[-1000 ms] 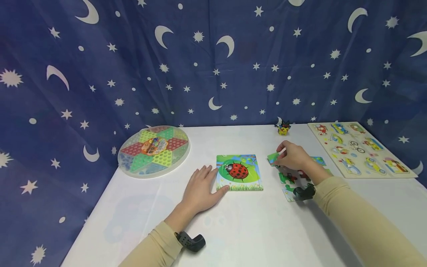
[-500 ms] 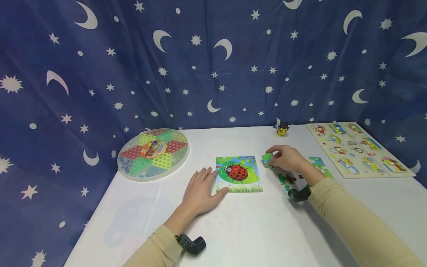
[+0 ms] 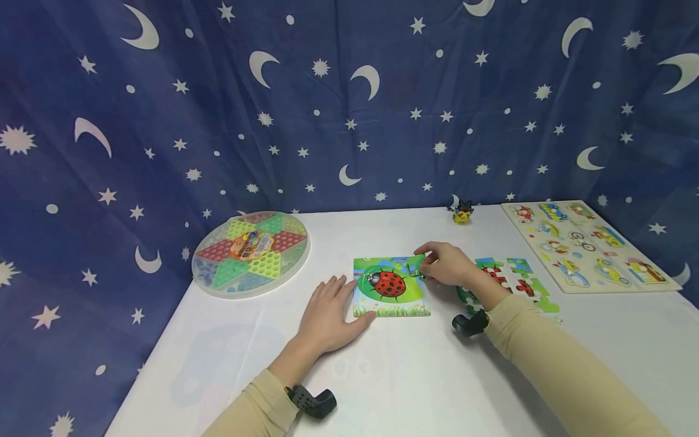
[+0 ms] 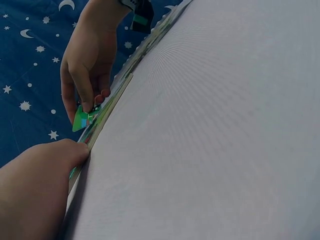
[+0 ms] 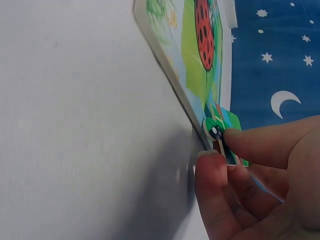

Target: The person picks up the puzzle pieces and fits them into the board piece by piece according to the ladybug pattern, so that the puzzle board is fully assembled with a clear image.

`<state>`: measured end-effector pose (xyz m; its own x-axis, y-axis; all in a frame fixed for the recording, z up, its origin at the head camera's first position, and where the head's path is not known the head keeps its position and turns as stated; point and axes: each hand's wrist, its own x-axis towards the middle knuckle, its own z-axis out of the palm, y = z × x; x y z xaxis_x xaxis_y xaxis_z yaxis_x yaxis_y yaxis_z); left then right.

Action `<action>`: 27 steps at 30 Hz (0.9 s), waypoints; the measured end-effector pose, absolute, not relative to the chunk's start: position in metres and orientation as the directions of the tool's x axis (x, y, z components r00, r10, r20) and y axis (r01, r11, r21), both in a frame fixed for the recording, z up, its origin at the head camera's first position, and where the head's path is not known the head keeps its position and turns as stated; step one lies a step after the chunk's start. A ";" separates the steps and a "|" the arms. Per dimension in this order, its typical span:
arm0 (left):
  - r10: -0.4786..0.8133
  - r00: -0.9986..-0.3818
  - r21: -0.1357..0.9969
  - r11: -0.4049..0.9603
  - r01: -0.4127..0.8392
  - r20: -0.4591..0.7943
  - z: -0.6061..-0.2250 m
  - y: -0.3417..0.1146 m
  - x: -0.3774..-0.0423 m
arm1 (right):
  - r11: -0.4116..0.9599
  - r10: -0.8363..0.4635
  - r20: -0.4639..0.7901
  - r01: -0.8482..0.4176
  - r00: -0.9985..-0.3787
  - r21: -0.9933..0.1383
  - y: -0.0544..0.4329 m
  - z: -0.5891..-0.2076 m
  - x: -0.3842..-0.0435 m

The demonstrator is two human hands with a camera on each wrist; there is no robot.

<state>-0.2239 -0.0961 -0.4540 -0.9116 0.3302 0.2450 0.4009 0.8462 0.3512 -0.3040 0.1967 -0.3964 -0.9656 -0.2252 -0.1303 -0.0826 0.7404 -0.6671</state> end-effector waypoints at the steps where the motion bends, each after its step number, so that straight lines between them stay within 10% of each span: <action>1: 0.329 -0.912 0.353 0.845 0.401 0.246 -0.454 -0.096 -0.223 | 0.739 -0.231 -0.126 -0.089 -0.965 -0.667 0.195 -0.397 -0.304; 27: 0.330 -0.916 0.338 0.855 0.393 0.229 -0.456 -0.097 -0.225 | 0.800 -0.237 -0.078 -0.149 -0.968 -0.581 0.150 -0.405 -0.309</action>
<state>-0.2247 -0.0970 -0.4556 -0.9156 0.3304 0.2292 0.3932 0.8550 0.3381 -0.3093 0.1499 -0.4048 -0.9684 -0.2369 -0.0783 -0.1487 0.7999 -0.5815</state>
